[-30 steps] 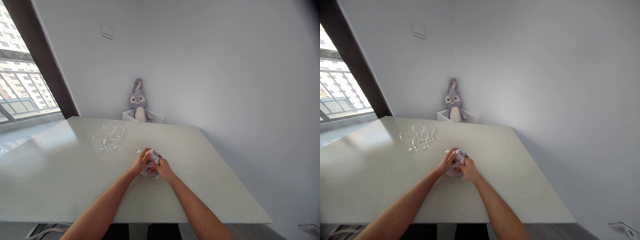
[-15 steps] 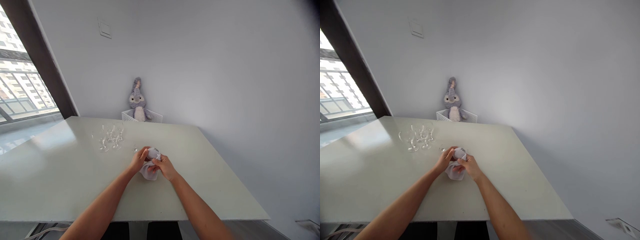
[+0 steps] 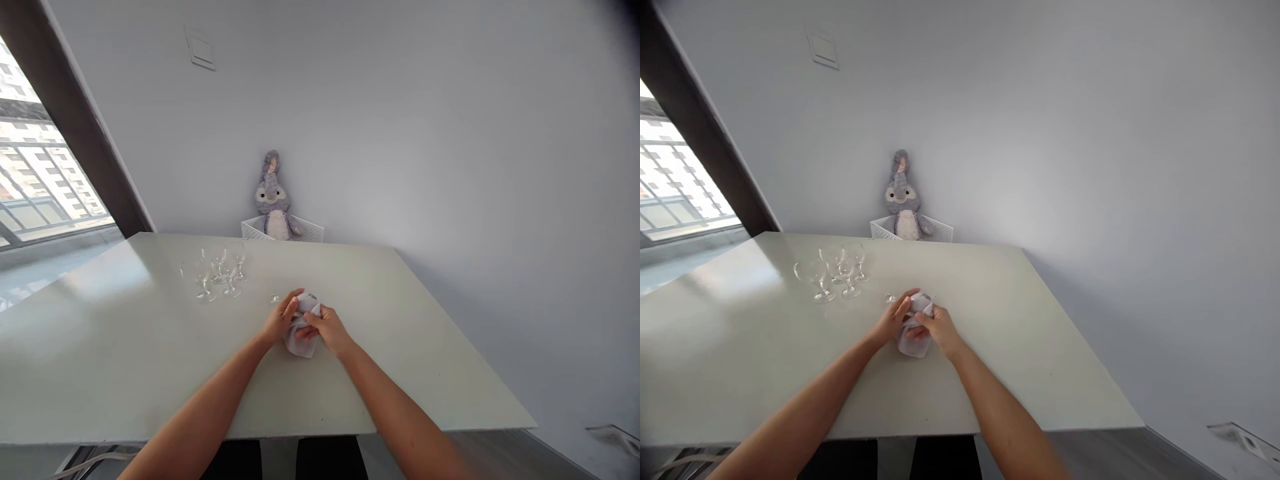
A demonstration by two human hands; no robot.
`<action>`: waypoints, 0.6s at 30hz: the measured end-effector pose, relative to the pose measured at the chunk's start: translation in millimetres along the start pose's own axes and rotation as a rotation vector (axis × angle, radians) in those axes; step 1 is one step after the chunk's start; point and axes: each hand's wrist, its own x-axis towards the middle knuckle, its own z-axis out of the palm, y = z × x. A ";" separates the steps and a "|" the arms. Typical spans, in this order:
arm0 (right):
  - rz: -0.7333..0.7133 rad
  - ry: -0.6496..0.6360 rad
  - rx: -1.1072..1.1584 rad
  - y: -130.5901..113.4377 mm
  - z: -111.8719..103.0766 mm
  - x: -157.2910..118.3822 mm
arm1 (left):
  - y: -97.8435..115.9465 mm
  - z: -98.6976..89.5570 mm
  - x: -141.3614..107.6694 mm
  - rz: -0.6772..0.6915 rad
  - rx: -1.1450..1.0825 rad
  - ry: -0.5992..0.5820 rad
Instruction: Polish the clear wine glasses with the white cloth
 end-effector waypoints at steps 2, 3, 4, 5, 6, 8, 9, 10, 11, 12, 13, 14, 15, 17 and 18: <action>0.016 0.003 0.208 -1.8 -6.5 2.9 | 2.8 3.6 -2.1 -0.008 -0.087 -0.035; 0.016 0.000 0.277 -2.9 -8.9 3.5 | 4.3 4.5 -3.0 -0.011 -0.133 -0.057; 0.011 -0.010 0.303 -3.6 -10.1 3.3 | 5.6 4.6 -3.6 -0.014 -0.176 -0.076; -0.001 -0.022 0.282 -3.8 -10.2 2.5 | 6.4 3.8 -3.7 -0.020 -0.208 -0.090; -0.017 -0.034 0.219 -3.3 -9.1 1.1 | 6.5 2.5 -3.3 -0.027 -0.222 -0.099; -0.069 -0.032 0.004 0.1 -5.1 -2.1 | 4.6 -1.2 -1.2 -0.050 -0.182 -0.090; -0.103 -0.010 -0.119 2.8 -2.9 -3.4 | 2.6 -3.0 0.3 -0.055 -0.137 -0.070; -0.133 0.021 -0.230 5.8 -1.0 -4.2 | 0.3 -4.5 1.8 -0.052 -0.080 -0.046; -0.152 0.053 -0.313 8.7 0.4 -4.4 | -2.0 -5.6 3.3 -0.044 -0.019 -0.019; -0.155 0.077 -0.360 11.0 1.2 -4.1 | -4.2 -6.2 4.6 -0.033 0.041 0.008; -0.141 0.090 -0.367 12.3 1.5 -3.3 | -5.8 -6.3 5.5 -0.023 0.092 0.031; -0.115 0.092 -0.333 12.6 1.4 -2.2 | -6.7 -6.0 6.0 -0.013 0.124 0.049; -0.086 0.088 -0.265 11.7 0.7 -1.0 | -6.6 -5.2 6.0 -0.006 0.133 0.062; -0.038 0.075 -0.057 7.8 -1.7 1.6 | -3.8 -2.6 4.8 0.013 0.077 0.065; -0.017 0.066 0.061 5.5 -3.4 2.6 | -1.2 -0.9 3.5 0.024 0.026 0.036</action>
